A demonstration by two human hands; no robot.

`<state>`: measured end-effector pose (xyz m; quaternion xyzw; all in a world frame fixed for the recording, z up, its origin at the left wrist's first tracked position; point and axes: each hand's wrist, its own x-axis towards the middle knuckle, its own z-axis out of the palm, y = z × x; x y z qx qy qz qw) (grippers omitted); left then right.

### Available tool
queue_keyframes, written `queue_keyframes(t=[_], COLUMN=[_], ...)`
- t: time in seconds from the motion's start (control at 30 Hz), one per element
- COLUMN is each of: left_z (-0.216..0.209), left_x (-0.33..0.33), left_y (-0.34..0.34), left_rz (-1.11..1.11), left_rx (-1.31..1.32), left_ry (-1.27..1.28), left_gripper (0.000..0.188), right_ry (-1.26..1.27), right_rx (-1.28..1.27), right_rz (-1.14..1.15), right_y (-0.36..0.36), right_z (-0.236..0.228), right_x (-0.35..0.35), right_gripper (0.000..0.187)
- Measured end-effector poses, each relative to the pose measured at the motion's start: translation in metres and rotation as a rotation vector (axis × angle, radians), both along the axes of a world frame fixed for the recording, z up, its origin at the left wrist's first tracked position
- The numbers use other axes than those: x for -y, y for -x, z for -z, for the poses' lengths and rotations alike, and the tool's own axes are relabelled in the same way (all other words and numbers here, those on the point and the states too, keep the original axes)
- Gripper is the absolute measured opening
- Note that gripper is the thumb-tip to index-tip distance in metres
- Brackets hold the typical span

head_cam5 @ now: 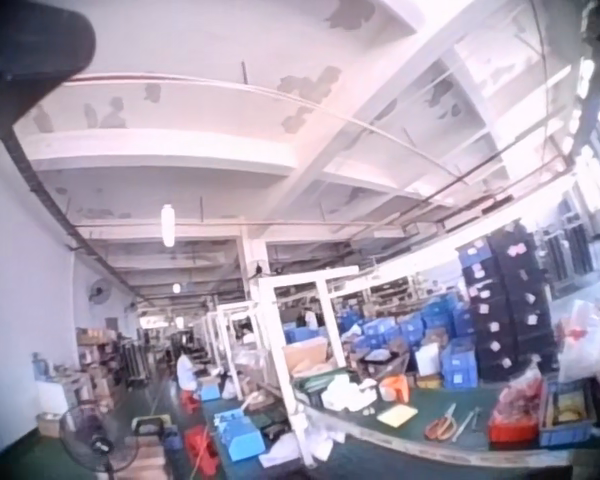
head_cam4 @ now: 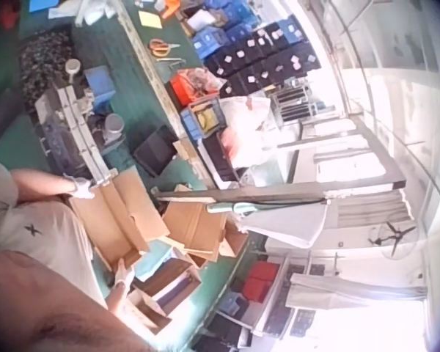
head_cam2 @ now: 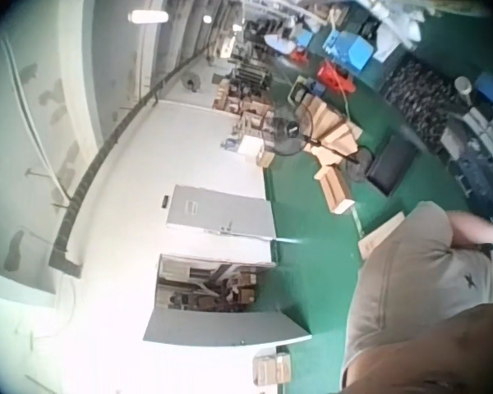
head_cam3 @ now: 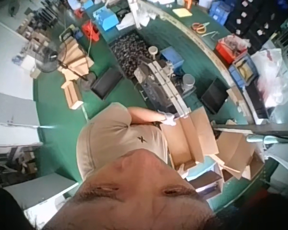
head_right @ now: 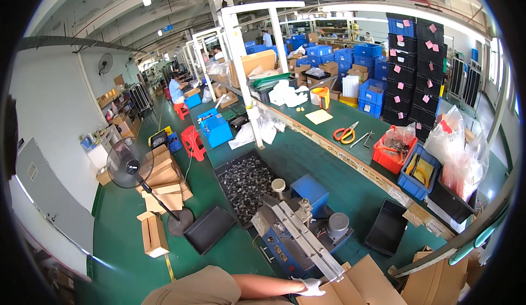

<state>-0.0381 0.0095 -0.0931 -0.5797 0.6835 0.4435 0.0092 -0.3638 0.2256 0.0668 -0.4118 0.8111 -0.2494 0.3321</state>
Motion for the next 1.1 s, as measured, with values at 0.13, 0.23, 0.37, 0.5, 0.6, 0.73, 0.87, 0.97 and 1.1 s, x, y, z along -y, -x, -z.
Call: queue_keyframes(t=[0.13,0.23,0.37,0.5,0.6,0.73,0.87,0.97,1.1], left_z=[-0.034,-0.064,-0.104,-0.107,-0.097,-0.103,-0.095,-0.121,-0.108], left_x=[0.007,0.022,-0.005,0.009,0.015,0.01,-0.005,-0.004,-0.003], left_y=[0.001,-0.018,-0.021,0.0,0.011,0.042,0.064,0.088,0.11], left_rz=[-0.068,0.215,-0.207,-0.193,-0.186,-0.077,0.184,0.167,0.182], left_rx=[-0.138,-0.229,-0.382,-0.538,-0.6,-0.574,-0.543,-0.481,-0.569], left_ry=[-0.104,0.065,-0.43,-0.532,-0.634,-0.476,-0.203,-0.445,-0.496], left_gripper=[0.055,0.029,0.029,0.018,0.021,0.032,0.039,0.039,0.046], right_ry=[-0.051,-0.013,-0.024,-0.134,-0.123,0.097,0.251,0.009,0.221], right_rx=[0.018,0.264,0.298,0.167,0.167,0.387,0.238,0.415,0.479], right_rz=[0.06,0.135,0.188,0.241,0.278,0.574,0.704,0.896,0.884], right_y=[0.003,-0.001,-0.002,0.035,0.039,0.027,0.032,0.022,0.032], right_z=[0.005,0.004,-0.014,-0.007,-0.017,-0.019,0.04,-0.004,0.006], right_x=[-0.002,0.013,0.019,-0.012,-0.023,-0.046,-0.102,-0.102,-0.134], right_gripper=[0.055,0.079,0.048,0.04,0.031,0.025,0.033,0.034,0.046])
